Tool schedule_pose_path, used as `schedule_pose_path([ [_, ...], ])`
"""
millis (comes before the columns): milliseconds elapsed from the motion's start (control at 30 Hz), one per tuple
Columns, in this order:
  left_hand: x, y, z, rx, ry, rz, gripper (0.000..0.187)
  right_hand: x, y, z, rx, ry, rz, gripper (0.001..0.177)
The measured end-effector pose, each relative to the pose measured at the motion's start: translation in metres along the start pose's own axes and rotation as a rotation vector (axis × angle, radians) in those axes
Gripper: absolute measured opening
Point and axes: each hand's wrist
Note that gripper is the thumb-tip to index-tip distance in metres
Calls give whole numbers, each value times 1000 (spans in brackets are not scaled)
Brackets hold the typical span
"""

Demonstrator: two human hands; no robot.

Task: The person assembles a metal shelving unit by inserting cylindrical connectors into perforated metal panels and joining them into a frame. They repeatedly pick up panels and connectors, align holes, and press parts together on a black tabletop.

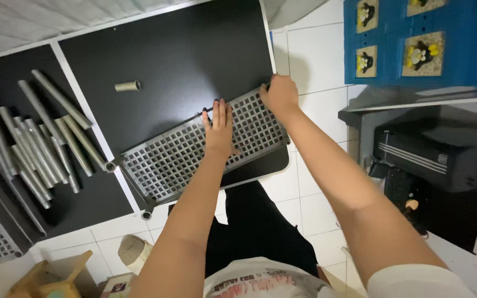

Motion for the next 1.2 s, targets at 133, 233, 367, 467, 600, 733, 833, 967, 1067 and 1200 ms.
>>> schedule_pose_path([
  [133, 2, -3, -3, -18, 4, 20, 160, 7, -6, -8, -283, 141, 7, 24],
  [233, 1, -8, -1, -24, -5, 1, 160, 5, -15, 1, -697, 508, 35, 16],
  [367, 6, -10, -3, -20, 1, 9, 158, 18, -28, 17, -836, 701, -23, 15],
  [467, 3, -10, -5, -27, -10, -5, 157, 26, -40, 17, -641, 398, -114, 15],
  [600, 2, -4, -6, -15, -2, -8, 156, 37, -38, 9, -459, 76, -120, 16],
  [733, -2, -1, -5, -4, -19, -31, 156, 23, -22, 24, -583, 666, 22, 24],
  [833, 0, 3, -8, -9, -17, -8, 155, 25, -15, 30, -594, 814, 15, 13],
  [967, 1, 0, -8, -10, -22, -72, 156, 26, -26, 19, -439, 315, -26, 20],
  [1067, 2, -3, -6, 37, -9, -4, 152, 30, -29, 15, -319, 203, -27, 25],
  [1200, 3, -3, -6, -38, -15, -7, 153, 26, -27, 25, -649, 687, -12, 20],
])
Point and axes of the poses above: each hand's wrist, its own x-axis towards the middle knuckle, its own y-axis out of the back of the hand, z = x × y
